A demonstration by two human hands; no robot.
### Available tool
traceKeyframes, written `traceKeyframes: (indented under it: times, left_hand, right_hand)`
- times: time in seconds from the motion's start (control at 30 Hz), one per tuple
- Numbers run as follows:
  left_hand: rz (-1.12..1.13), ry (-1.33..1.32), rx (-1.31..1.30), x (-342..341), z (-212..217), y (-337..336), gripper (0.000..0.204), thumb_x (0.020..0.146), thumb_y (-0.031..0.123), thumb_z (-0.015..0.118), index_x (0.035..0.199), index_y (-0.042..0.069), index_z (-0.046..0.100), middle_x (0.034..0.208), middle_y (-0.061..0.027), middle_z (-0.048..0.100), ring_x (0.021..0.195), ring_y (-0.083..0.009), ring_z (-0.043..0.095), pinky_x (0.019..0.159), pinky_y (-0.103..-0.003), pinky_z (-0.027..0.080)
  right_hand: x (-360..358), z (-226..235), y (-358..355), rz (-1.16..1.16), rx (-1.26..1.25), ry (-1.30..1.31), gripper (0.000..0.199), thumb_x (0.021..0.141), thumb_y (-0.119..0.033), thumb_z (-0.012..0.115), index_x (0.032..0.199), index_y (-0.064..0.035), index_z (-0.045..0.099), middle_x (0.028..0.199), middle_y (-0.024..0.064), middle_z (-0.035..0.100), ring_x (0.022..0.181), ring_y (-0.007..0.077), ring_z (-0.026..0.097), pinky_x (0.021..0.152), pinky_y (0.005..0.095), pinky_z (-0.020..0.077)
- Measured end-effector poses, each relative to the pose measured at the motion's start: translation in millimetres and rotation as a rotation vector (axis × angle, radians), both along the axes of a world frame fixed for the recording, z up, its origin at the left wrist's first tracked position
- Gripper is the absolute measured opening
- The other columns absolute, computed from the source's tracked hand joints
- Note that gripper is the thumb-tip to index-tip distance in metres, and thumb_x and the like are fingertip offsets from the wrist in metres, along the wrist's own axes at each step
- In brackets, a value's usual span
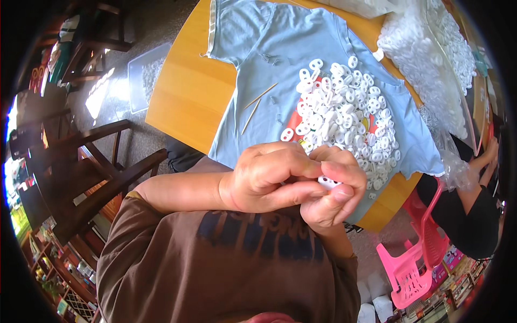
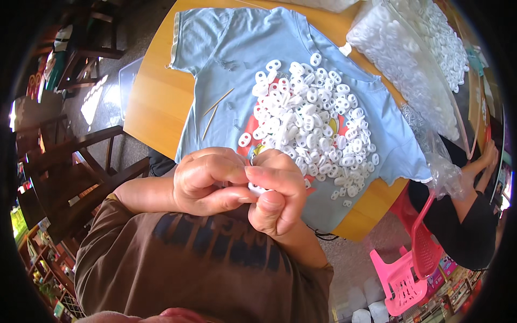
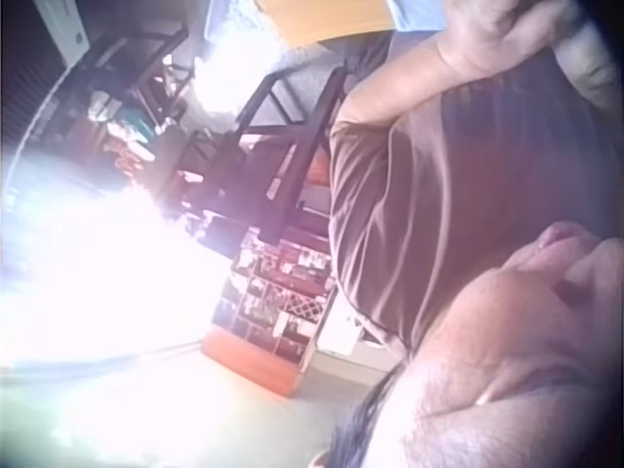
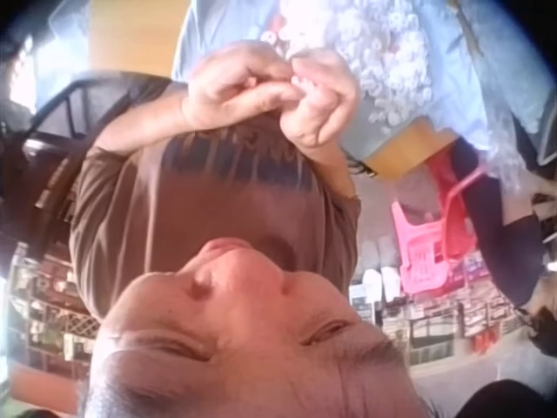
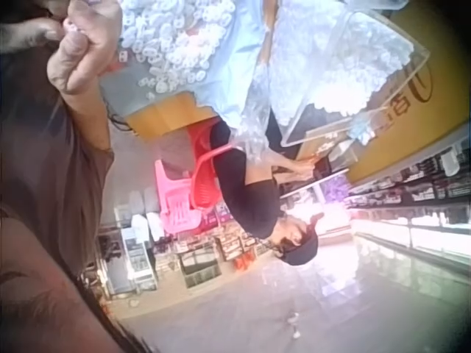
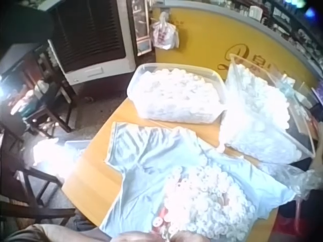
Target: Assembling small white plastic components by pressing them together on a workbench.
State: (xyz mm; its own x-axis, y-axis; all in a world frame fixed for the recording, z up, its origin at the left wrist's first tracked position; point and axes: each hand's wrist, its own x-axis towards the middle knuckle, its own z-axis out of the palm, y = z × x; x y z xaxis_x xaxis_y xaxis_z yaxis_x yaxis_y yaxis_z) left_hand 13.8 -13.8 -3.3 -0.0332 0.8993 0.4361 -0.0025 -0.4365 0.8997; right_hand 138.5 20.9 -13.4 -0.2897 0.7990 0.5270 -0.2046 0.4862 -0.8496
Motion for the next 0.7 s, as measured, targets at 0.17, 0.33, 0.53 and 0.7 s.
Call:
traceKeyframes:
  times: [0.17,0.33,0.53,0.7]
  left_hand:
    - [-0.034,-0.007,-0.114,-5.2,-1.9,-3.2,0.023,0.07,0.009,0.074,0.086,0.001,0.059,0.069,-0.0072,0.058,0.058,-0.0189,0.056,0.049,-0.029,0.043]
    - [0.016,0.039,-0.066,-2.3,-4.8,-2.6,0.022,0.071,0.01,0.073,0.085,0.002,0.059,0.069,-0.0059,0.058,0.057,-0.0175,0.056,0.05,-0.028,0.043]
    - [-0.008,0.059,-0.114,-4.1,1.6,2.7,0.019,0.074,0.008,0.07,0.089,0.002,0.058,0.069,-0.005,0.057,0.058,-0.0162,0.055,0.051,-0.027,0.043]
    - [-0.209,-0.288,-0.394,-7.7,6.9,3.1,0.016,0.084,0.008,0.061,0.097,0.001,0.054,0.082,-0.0025,0.056,0.067,-0.0072,0.051,0.056,-0.021,0.041]
  right_hand:
    - [3.4,-0.8,-0.1,0.044,-0.034,-0.027,0.033,0.096,-0.031,0.032,0.101,-0.0029,0.047,0.075,0.0111,0.051,0.057,0.0188,0.051,0.05,0.03,0.0432]
    - [5.0,-3.6,-1.8,0.04,-0.076,-0.008,0.031,0.096,-0.029,0.035,0.1,-0.0014,0.047,0.076,0.0114,0.052,0.059,0.0187,0.051,0.053,0.03,0.0436]
    - [6.6,-2.3,3.9,0.048,-0.065,-0.018,0.03,0.095,-0.028,0.037,0.099,-0.0009,0.048,0.078,0.0108,0.052,0.06,0.0173,0.05,0.054,0.029,0.0425]
    - [8.2,-6.0,6.2,-0.03,-0.026,0.013,0.027,0.092,-0.019,0.044,0.102,0.0032,0.054,0.079,0.0113,0.056,0.063,0.0189,0.051,0.055,0.0296,0.0412]
